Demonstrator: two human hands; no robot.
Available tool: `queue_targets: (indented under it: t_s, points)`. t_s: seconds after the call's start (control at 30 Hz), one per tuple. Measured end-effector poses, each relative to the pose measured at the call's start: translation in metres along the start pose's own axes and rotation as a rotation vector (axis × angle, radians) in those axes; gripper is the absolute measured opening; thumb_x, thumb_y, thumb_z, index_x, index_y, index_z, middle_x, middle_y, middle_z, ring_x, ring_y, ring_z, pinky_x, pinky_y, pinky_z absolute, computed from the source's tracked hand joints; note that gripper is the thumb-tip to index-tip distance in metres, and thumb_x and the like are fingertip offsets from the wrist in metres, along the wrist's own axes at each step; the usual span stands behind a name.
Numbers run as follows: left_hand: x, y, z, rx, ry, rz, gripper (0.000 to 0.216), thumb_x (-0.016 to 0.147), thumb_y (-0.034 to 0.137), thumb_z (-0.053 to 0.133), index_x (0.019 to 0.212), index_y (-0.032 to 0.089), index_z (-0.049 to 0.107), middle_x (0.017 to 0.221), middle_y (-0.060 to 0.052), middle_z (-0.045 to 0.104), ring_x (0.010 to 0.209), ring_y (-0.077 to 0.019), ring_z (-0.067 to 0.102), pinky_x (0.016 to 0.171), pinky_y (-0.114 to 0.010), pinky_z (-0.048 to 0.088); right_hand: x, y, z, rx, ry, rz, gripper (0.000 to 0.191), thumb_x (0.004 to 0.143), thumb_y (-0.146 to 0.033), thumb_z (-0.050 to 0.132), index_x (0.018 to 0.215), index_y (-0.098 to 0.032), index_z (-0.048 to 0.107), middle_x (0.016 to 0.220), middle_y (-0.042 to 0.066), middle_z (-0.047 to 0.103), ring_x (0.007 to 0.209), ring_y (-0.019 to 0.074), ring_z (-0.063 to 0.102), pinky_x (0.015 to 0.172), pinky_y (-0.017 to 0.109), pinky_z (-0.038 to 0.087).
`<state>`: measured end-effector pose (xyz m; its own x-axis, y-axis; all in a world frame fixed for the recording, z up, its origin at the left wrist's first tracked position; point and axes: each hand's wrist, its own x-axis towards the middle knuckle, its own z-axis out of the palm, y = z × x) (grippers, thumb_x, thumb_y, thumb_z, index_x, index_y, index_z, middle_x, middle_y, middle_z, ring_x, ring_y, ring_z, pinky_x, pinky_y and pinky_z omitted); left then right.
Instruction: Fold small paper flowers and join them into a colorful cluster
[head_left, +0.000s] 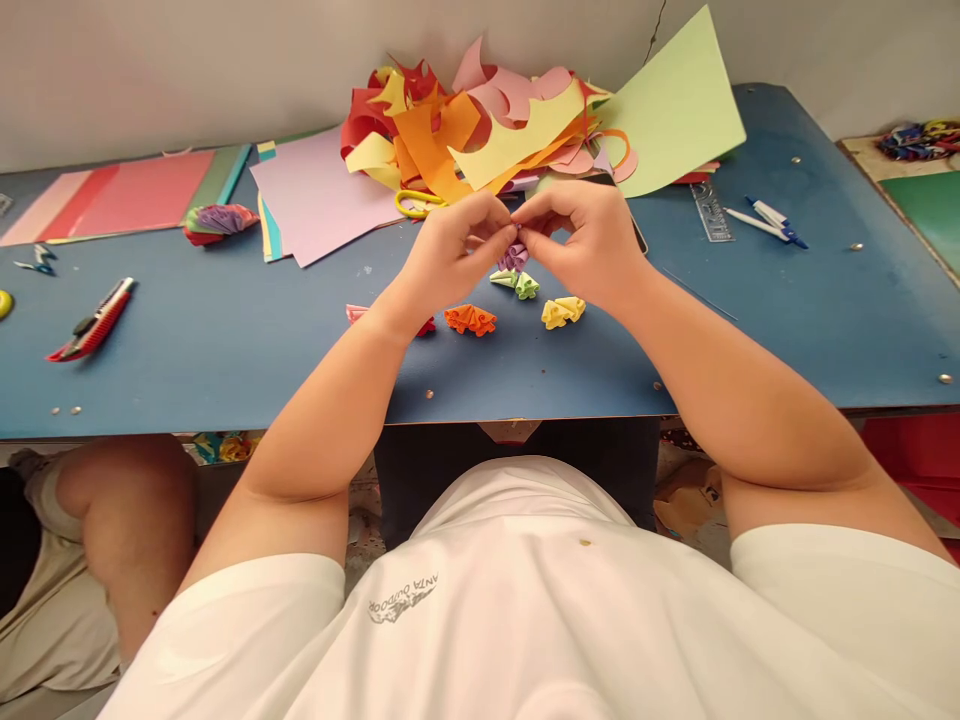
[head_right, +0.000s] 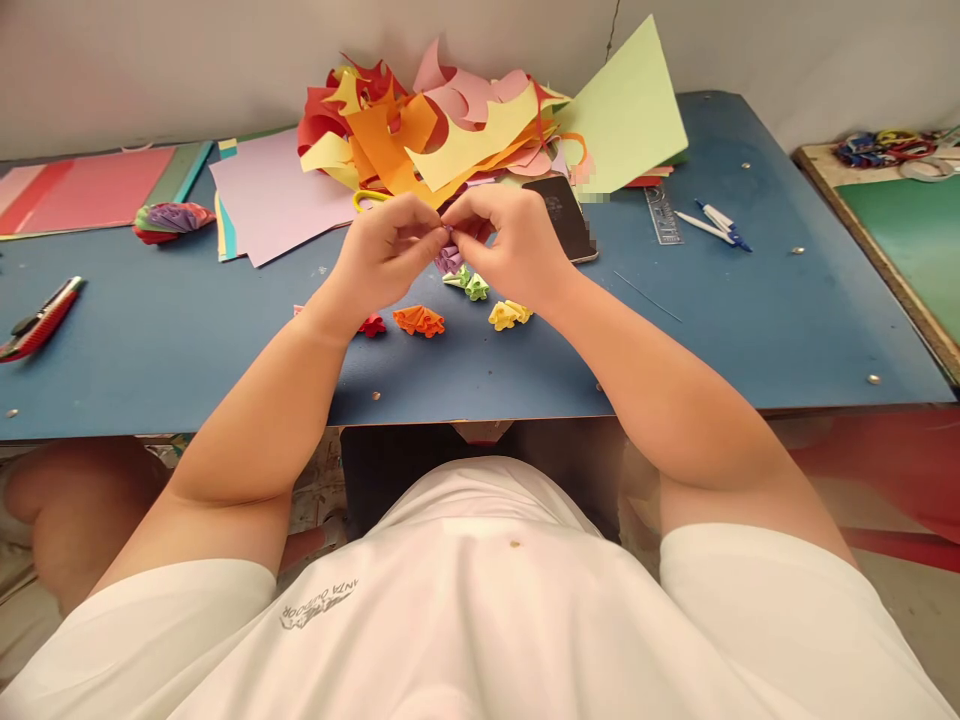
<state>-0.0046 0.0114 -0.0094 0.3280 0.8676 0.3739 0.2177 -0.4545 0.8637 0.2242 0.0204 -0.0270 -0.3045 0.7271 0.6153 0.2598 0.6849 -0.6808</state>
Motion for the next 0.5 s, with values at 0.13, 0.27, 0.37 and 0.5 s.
queue_targets:
  t_s: [0.13,0.27,0.37,0.5]
  points:
    - [-0.003,0.012,-0.002,-0.311,-0.043,-0.293,0.034,0.107,0.032,0.103,0.098,0.024,0.071,0.096,0.000,0.084,0.095,-0.0174,0.089,0.102,-0.037,0.075,0.000,0.005,0.004,0.052,0.069,-0.024,0.022,0.113,-0.050,0.097,0.108,-0.030,0.090,0.105,0.005,0.092,0.096,0.0285,0.089,0.105,0.054,0.085]
    - [-0.006,0.021,-0.006,-0.470,-0.068,-0.410,0.026,0.108,0.025,0.099,0.101,0.023,0.075,0.099,0.000,0.086,0.100,-0.0178,0.093,0.109,-0.039,0.079,0.001,0.013,0.009,0.118,0.118,-0.043,0.027,0.113,-0.054,0.099,0.109,-0.030,0.087,0.104,0.004,0.088,0.095,0.0268,0.088,0.098,0.052,0.085]
    - [-0.006,0.023,-0.008,-0.491,-0.054,-0.436,0.026,0.108,0.027,0.101,0.100,0.022,0.076,0.099,0.000,0.087,0.104,-0.0185,0.095,0.110,-0.038,0.079,0.001,0.013,0.008,0.127,0.127,-0.057,0.032,0.110,-0.057,0.102,0.106,-0.031,0.085,0.103,0.004,0.088,0.098,0.0277,0.088,0.096,0.051,0.085]
    - [-0.006,0.024,-0.010,-0.494,-0.066,-0.450,0.025,0.104,0.025,0.102,0.094,0.021,0.079,0.094,-0.001,0.086,0.100,-0.0182,0.093,0.107,-0.037,0.080,0.001,0.008,0.004,0.124,0.092,-0.073,0.041,0.103,-0.063,0.111,0.100,-0.033,0.082,0.105,0.006,0.088,0.106,0.0319,0.088,0.096,0.053,0.084]
